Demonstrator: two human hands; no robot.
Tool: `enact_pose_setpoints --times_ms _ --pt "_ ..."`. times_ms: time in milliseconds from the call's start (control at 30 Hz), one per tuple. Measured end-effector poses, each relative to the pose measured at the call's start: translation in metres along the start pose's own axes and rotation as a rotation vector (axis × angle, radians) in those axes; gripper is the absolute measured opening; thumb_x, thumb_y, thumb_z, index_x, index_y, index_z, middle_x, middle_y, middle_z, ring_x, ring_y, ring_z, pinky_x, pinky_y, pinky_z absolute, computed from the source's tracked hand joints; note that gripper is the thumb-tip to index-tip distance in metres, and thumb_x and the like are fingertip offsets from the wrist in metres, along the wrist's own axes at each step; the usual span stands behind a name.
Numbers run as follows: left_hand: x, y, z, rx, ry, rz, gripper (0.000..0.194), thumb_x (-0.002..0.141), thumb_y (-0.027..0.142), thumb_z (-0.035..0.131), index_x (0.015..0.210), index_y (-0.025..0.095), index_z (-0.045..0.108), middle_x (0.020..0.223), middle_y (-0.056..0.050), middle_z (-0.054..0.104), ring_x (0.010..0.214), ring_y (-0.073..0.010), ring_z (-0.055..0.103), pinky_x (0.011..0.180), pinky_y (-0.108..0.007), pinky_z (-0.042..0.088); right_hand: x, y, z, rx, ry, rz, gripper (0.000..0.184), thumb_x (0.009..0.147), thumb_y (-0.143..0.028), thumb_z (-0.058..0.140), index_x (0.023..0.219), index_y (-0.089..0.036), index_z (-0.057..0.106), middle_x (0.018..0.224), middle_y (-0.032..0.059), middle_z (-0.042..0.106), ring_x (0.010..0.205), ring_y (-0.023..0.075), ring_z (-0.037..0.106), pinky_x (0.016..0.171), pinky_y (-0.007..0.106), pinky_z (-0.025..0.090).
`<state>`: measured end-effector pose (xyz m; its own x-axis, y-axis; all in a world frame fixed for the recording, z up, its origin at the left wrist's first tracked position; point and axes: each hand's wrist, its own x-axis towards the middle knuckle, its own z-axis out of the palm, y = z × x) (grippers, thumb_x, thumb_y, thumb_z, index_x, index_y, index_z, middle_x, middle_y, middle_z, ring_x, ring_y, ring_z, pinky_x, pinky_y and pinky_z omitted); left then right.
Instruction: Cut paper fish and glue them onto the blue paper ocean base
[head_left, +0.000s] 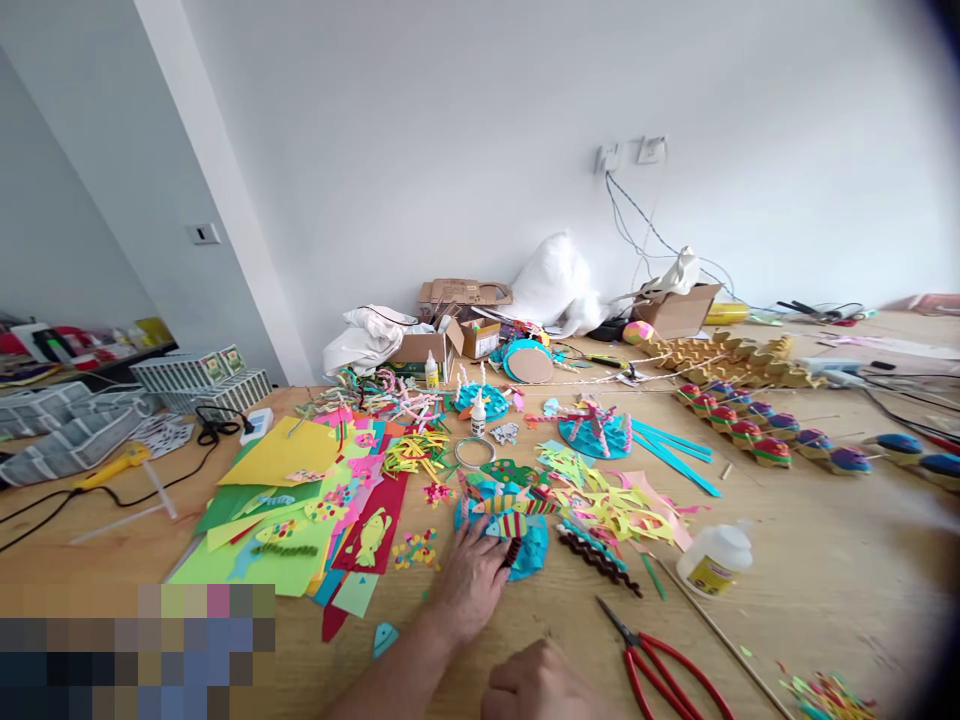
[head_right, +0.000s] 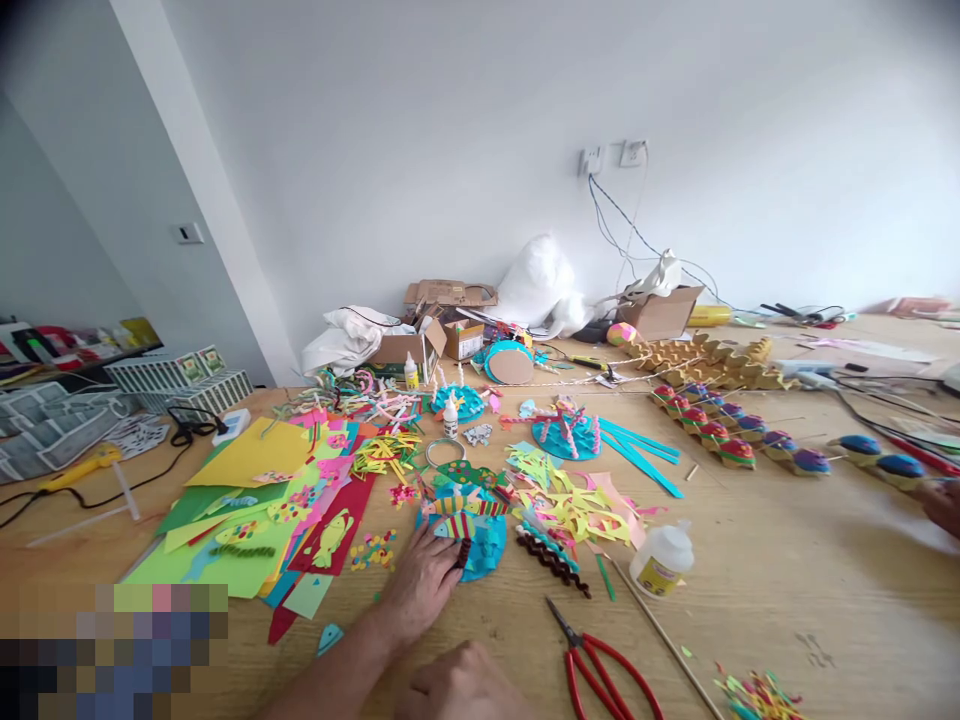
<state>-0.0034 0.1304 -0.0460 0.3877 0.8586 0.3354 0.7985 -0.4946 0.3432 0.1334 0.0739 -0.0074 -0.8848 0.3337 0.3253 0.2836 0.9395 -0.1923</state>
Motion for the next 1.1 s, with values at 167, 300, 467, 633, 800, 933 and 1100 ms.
enact_pose_setpoints --times_ms 167,300,467,633,800,933,1100 --pt "0.001 -0.004 0.005 0.008 -0.008 -0.009 0.03 0.082 0.021 0.052 0.112 0.024 0.055 0.107 -0.001 0.062 0.118 -0.0232 0.042 0.105 -0.046 0.025 0.018 0.005 0.012 0.001 0.086 0.023 0.034 0.086 -0.036 0.04 0.059 -0.018 0.053 0.053 -0.0016 0.058 0.043 0.0067 0.042 0.043 0.025 0.02" --pt "0.001 -0.007 0.007 -0.001 -0.017 -0.012 0.03 0.083 0.024 0.052 0.112 0.024 0.055 0.106 -0.001 0.063 0.118 -0.023 0.042 0.106 -0.046 0.024 0.015 0.012 0.032 0.063 0.147 0.024 0.039 0.088 -0.031 0.032 0.058 -0.017 0.054 0.052 -0.0002 0.058 0.044 0.0069 0.044 0.045 0.024 0.024" --pt "0.001 -0.007 0.007 -0.014 -0.029 -0.013 0.032 0.083 0.025 0.052 0.115 0.026 0.053 0.112 0.001 0.061 0.121 -0.0224 0.038 0.106 -0.045 0.023 0.013 0.015 0.044 0.167 0.162 0.024 0.049 0.09 -0.036 0.022 0.053 -0.017 0.048 0.048 0.0002 0.051 0.043 0.0078 0.041 0.044 0.024 0.026" --pt "0.002 -0.006 0.006 -0.008 -0.04 -0.024 0.031 0.083 0.025 0.052 0.114 0.026 0.054 0.111 0.0 0.061 0.121 -0.0219 0.039 0.106 -0.044 0.023 0.016 0.016 0.043 0.337 0.2 0.033 0.048 0.089 -0.042 0.016 0.05 -0.019 0.032 0.045 -0.0032 0.037 0.042 0.0072 0.028 0.042 0.022 0.023" --pt "0.003 -0.007 0.007 -0.014 -0.049 -0.019 0.031 0.082 0.023 0.052 0.113 0.025 0.054 0.108 -0.001 0.062 0.122 -0.0224 0.038 0.106 -0.045 0.023 0.015 0.017 0.041 0.417 0.127 0.086 0.042 0.087 -0.042 0.023 0.051 -0.02 0.022 0.047 -0.0052 0.026 0.042 0.0069 0.021 0.042 0.023 0.02" --pt "0.002 -0.007 0.008 -0.003 -0.031 -0.016 0.03 0.081 0.022 0.054 0.11 0.025 0.056 0.106 0.0 0.063 0.118 -0.0223 0.042 0.106 -0.045 0.023 0.015 0.019 0.042 0.468 0.132 0.081 0.038 0.086 -0.039 0.026 0.053 -0.02 0.023 0.049 -0.005 0.027 0.044 0.0068 0.023 0.043 0.022 0.02" --pt "0.002 -0.008 0.009 0.005 -0.006 -0.006 0.03 0.081 0.022 0.054 0.11 0.024 0.057 0.107 -0.002 0.063 0.114 -0.0244 0.045 0.104 -0.048 0.027 0.015 0.017 0.034 0.453 0.126 0.108 0.033 0.081 -0.03 0.034 0.052 -0.019 0.025 0.048 -0.0047 0.031 0.045 0.007 0.024 0.045 0.022 0.02"
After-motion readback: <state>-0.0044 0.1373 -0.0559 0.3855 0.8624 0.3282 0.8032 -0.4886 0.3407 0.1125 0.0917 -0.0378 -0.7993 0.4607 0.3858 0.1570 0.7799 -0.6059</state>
